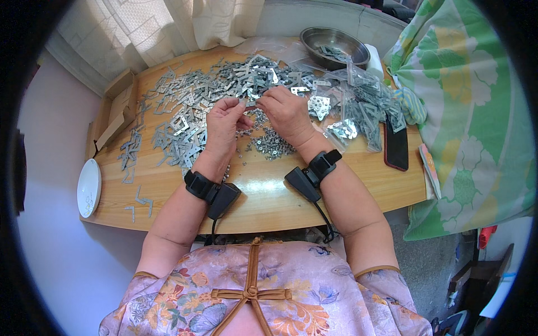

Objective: Assembling small metal L-shaped brackets on a table.

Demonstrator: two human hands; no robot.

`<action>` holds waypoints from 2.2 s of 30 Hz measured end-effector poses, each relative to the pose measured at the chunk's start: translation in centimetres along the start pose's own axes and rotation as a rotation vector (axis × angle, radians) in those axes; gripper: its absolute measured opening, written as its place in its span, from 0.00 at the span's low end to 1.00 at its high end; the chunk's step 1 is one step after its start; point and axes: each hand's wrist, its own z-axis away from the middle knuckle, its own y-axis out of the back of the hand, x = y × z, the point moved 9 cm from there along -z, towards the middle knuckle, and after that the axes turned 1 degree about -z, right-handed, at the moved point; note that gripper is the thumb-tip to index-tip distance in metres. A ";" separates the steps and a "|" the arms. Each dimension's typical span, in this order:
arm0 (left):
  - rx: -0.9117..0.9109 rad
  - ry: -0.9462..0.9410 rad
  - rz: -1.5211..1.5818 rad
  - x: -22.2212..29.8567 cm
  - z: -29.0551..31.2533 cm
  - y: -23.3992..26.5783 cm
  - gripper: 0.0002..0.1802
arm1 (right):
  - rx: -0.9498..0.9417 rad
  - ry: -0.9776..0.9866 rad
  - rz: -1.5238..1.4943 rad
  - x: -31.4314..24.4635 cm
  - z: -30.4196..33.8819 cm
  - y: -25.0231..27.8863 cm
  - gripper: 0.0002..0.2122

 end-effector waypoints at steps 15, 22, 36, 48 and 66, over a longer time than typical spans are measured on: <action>-0.026 -0.028 -0.064 0.3 -0.1 -0.2 0.09 | -0.045 -0.146 -0.177 2.0 0.5 -0.7 0.06; -0.051 -0.046 -0.060 0.5 -0.1 -0.4 0.09 | -0.032 -0.615 -0.676 5.4 2.7 -3.2 0.04; -0.058 -0.056 -0.050 0.6 0.2 -0.8 0.08 | 0.001 -0.818 -0.794 6.0 3.9 -4.0 0.05; -0.102 -0.145 -0.169 1.6 1.2 -2.6 0.07 | 0.051 -0.711 -0.554 5.9 3.7 -3.5 0.08; -0.077 -0.063 -0.171 0.8 0.6 -1.8 0.07 | -0.118 -0.982 -1.039 6.4 5.3 -6.4 0.17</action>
